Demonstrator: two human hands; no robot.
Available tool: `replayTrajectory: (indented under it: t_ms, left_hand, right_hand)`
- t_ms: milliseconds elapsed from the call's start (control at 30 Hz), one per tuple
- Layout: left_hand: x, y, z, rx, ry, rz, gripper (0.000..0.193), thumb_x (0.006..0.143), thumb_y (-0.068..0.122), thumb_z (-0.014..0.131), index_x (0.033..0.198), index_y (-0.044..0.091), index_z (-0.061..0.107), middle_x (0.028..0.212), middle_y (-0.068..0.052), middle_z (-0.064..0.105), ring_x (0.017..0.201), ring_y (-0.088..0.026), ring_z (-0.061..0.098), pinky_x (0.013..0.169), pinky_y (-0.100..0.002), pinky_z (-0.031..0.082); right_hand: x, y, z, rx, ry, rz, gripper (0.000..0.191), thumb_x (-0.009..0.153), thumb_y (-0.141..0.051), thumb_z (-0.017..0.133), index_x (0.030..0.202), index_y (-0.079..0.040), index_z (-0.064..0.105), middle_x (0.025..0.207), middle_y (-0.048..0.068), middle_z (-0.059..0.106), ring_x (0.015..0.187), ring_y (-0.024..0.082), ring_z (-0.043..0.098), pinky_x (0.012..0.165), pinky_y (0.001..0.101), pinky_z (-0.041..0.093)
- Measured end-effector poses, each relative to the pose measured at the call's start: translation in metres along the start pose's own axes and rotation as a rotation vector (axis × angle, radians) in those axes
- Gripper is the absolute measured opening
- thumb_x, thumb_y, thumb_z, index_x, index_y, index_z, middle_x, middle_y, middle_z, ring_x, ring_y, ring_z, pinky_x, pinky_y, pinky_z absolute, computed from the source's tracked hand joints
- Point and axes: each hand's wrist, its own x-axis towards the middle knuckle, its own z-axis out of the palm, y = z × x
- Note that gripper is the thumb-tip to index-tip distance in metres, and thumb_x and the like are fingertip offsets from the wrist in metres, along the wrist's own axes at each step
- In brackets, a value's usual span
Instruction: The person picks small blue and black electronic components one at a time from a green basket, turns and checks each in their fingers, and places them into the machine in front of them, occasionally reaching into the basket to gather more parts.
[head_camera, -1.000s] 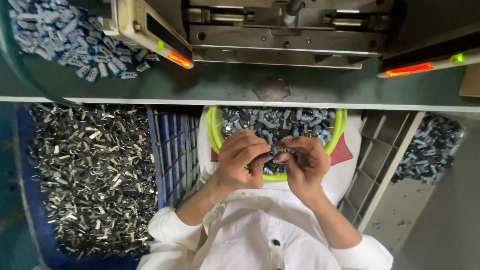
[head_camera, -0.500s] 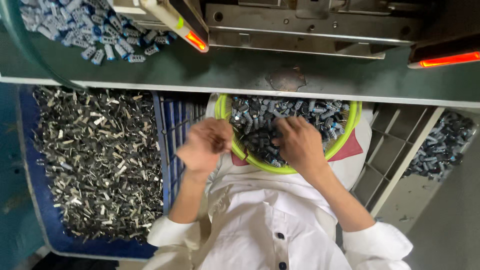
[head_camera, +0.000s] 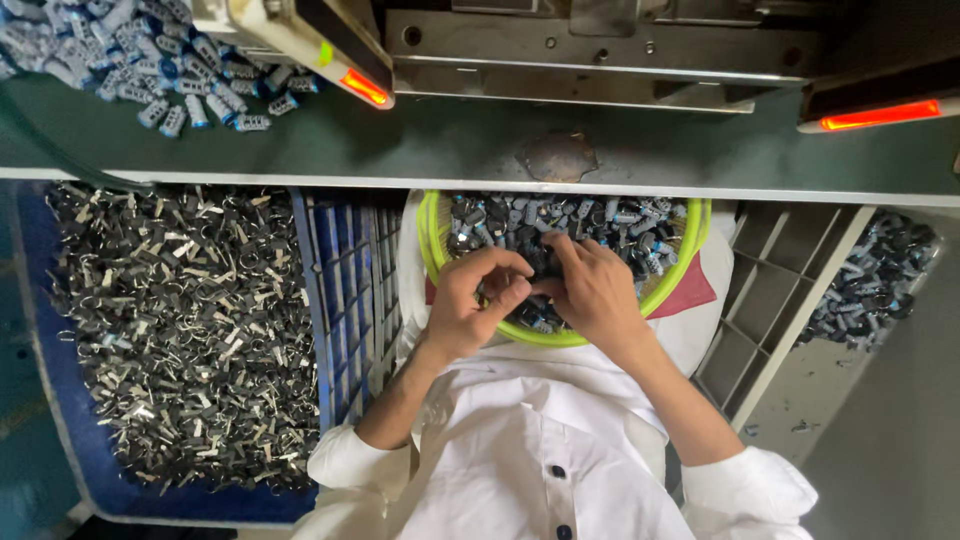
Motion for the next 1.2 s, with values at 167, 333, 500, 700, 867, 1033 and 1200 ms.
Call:
replayTrajectory:
  t_ms: [167,333,500,700,867,1033,1200]
  left_hand:
    - [0.002,0.006,-0.002,0.071,0.028,0.048,0.016,0.093,0.017,0.075,0.104,0.006,0.070,0.087,-0.003,0.067,0.074,-0.011,0.062,0.066,-0.025,0.048]
    - [0.002,0.013,-0.003,0.186,0.062,0.292,0.020,0.093,0.016,0.074,0.107,0.006,0.066,0.105,-0.006,0.070,0.095,-0.023,0.067,0.087,-0.033,0.051]
    - [0.014,0.017,0.020,0.047,0.019,0.189,0.025,0.085,0.008,0.076,0.108,0.002,0.067,0.104,-0.009,0.073,0.094,-0.027,0.074,0.083,-0.035,0.057]
    - [0.010,0.023,0.029,0.139,-0.004,0.430,0.026,0.086,0.004,0.080,0.108,0.003,0.066,0.101,-0.012,0.069,0.089,-0.029,0.070,0.079,-0.037,0.057]
    - [0.012,0.025,0.025,0.387,0.076,0.809,0.028,0.087,0.003,0.081,0.109,0.000,0.065,0.099,-0.013,0.065,0.086,-0.031,0.067,0.076,-0.042,0.058]
    - [0.009,0.026,0.029,0.360,0.111,0.709,0.025,0.086,-0.005,0.072,0.111,-0.003,0.065,0.101,-0.015,0.066,0.089,-0.032,0.068,0.077,-0.042,0.059]
    - [0.000,0.031,0.036,0.248,0.123,0.578,0.024,0.084,0.003,0.077,0.104,-0.001,0.064,0.093,-0.014,0.068,0.079,-0.030,0.069,0.071,-0.037,0.056]
  right_hand:
    - [-0.001,-0.005,0.007,-0.029,-0.003,0.082,0.043,0.071,-0.009,0.079,0.109,-0.006,0.059,0.085,0.010,0.069,0.082,0.034,0.065,0.072,0.0461,0.049]
    - [-0.035,-0.016,0.008,0.433,0.250,0.149,0.048,0.078,0.015,0.065,0.123,-0.001,0.061,0.103,0.014,0.069,0.086,0.024,0.069,0.076,0.0337,0.056]
    - [-0.057,-0.022,0.019,0.827,0.486,0.171,0.029,0.093,0.021,0.054,0.114,0.004,0.061,0.117,0.015,0.066,0.101,0.016,0.067,0.083,0.0282,0.060]
    - [-0.056,-0.004,0.017,1.217,0.485,0.395,0.005,0.104,0.004,0.060,0.109,0.002,0.062,0.111,0.011,0.066,0.093,0.016,0.068,0.078,0.0289,0.060]
    - [-0.057,-0.005,0.020,1.435,0.533,0.374,0.023,0.100,-0.009,0.069,0.118,-0.005,0.056,0.107,0.011,0.072,0.102,0.019,0.070,0.092,0.0308,0.056]
    - [-0.061,-0.011,0.024,1.377,0.569,0.285,0.024,0.099,-0.005,0.073,0.115,-0.004,0.054,0.111,0.013,0.072,0.105,0.020,0.070,0.093,0.0329,0.058]
    - [-0.064,-0.007,0.026,1.163,0.629,0.279,0.024,0.099,0.000,0.074,0.113,0.002,0.055,0.106,0.017,0.072,0.100,0.024,0.073,0.089,0.0359,0.061]
